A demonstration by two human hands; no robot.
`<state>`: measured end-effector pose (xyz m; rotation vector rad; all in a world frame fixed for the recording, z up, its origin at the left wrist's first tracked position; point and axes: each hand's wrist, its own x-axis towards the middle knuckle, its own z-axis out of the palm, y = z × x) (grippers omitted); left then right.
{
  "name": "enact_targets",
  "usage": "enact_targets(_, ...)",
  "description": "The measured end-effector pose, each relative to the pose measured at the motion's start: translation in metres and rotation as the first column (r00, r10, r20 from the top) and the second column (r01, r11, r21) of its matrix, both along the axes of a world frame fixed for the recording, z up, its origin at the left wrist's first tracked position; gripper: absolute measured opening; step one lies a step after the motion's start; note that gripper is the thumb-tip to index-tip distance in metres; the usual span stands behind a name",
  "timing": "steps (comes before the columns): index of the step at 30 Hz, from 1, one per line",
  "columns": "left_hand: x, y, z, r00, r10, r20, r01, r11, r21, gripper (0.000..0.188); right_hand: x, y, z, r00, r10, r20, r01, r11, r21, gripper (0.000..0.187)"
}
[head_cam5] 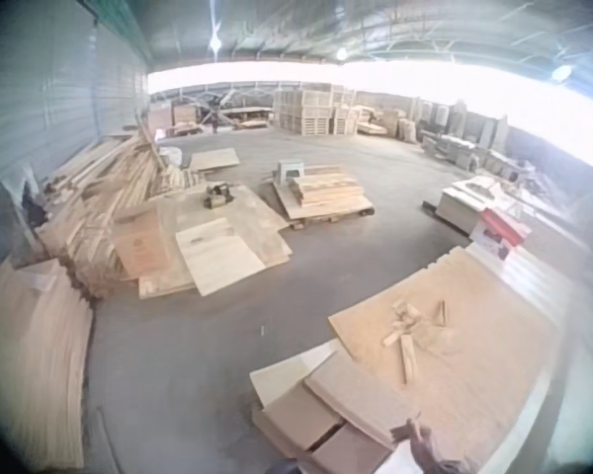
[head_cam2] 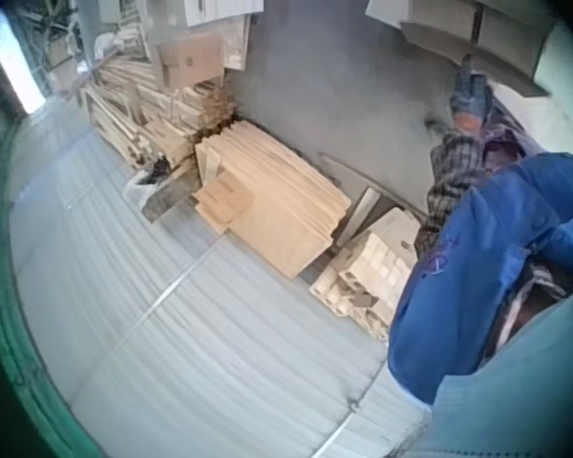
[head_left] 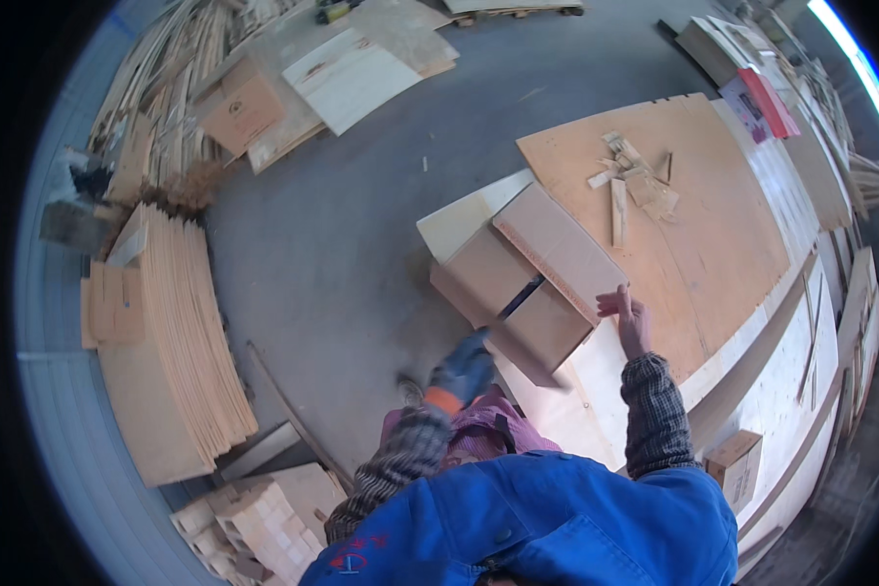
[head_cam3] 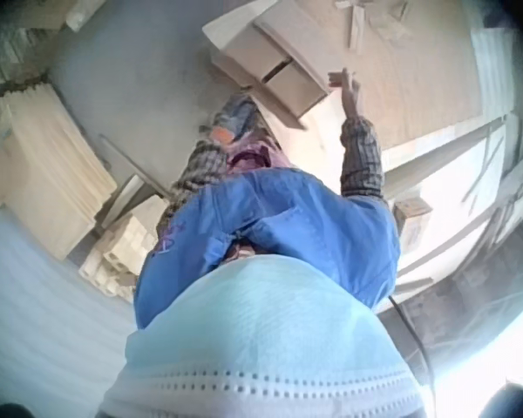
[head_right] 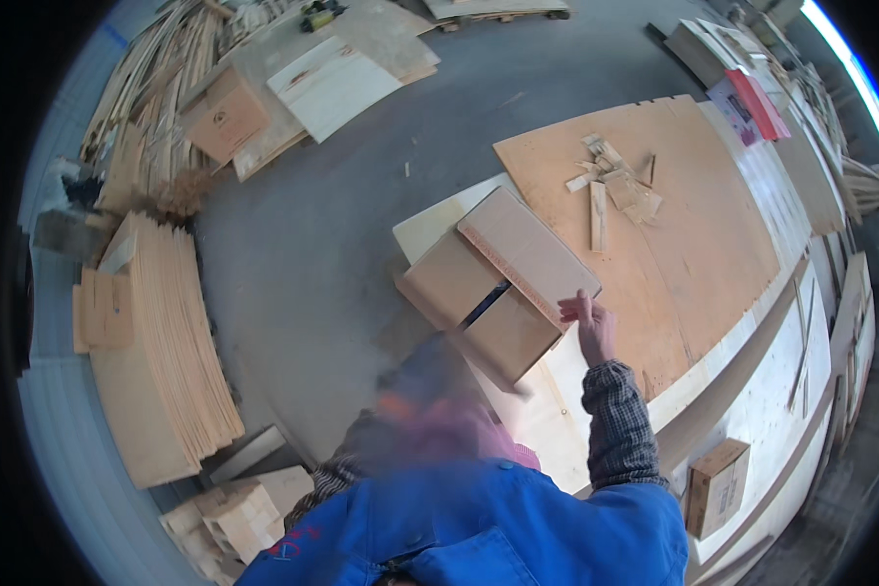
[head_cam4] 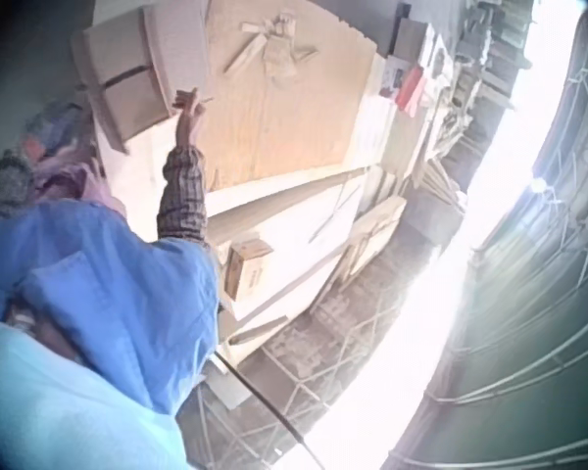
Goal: The person opens a cardboard box and removes a wrapped item, then walks through a workshop and repeatedly picks up wooden planks from a stack, carrying them to a table saw area and placing them down. The person continues to move planks between the stack and the table area.
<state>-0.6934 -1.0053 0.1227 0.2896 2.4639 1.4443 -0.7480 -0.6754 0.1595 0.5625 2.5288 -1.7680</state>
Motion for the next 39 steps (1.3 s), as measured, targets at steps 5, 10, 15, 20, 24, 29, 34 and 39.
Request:
enact_targets(5, -0.012, 0.042, -0.063, 0.953, -0.199, 0.230, 0.125, 0.946, 0.299, 0.040, -0.011, -0.089, 0.099, 0.922, 0.098, -0.375, -0.006, 0.971, 0.240, 0.045)
enact_targets(10, -0.033, -0.061, -0.040, 0.886, -0.088, 0.455, -0.104, 0.919, 0.381, 0.039, -0.004, -0.163, 0.103, 0.957, 0.181, -0.226, -0.084, 0.921, 0.381, 0.027)
enact_targets(15, -0.068, -0.198, -0.029, 0.935, 0.110, 0.337, -0.291, 0.781, 0.552, 0.030, 0.006, -0.308, 0.017, 0.916, 0.385, 0.113, -0.391, 0.920, 0.034, 0.032)
enact_targets(20, -0.124, -0.281, 0.059, 0.740, 0.266, 0.618, -0.669, 0.386, 0.634, 0.025, 0.012, -0.449, -0.079, 0.748, 0.597, 0.288, -0.268, 0.670, -0.693, 0.046)
enact_targets(24, -0.174, -0.305, 0.118, 0.673, 0.366, 0.643, -0.735, 0.238, 0.635, 0.023, -0.045, -0.481, -0.107, 0.694, 0.688, 0.212, -0.238, 0.497, -0.834, 0.034)
enact_targets(29, -0.273, -0.342, 0.087, 0.785, 0.483, 0.387, -0.603, 0.454, 0.656, 0.026, -0.153, -0.488, -0.060, 0.795, 0.586, 0.154, -0.171, 0.460, -0.871, 0.020)
enact_targets(34, -0.403, -0.400, 0.016, 0.713, 0.541, 0.446, -0.697, 0.474, 0.538, 0.031, -0.296, -0.505, -0.034, 0.917, 0.346, 0.198, -0.227, 0.862, -0.452, 0.026)
enact_targets(39, -0.538, -0.403, 0.014, 0.769, 0.573, 0.285, -0.637, 0.644, 0.424, 0.035, -0.421, -0.475, -0.036, 0.995, 0.096, 0.024, -0.080, 0.927, -0.367, 0.023)
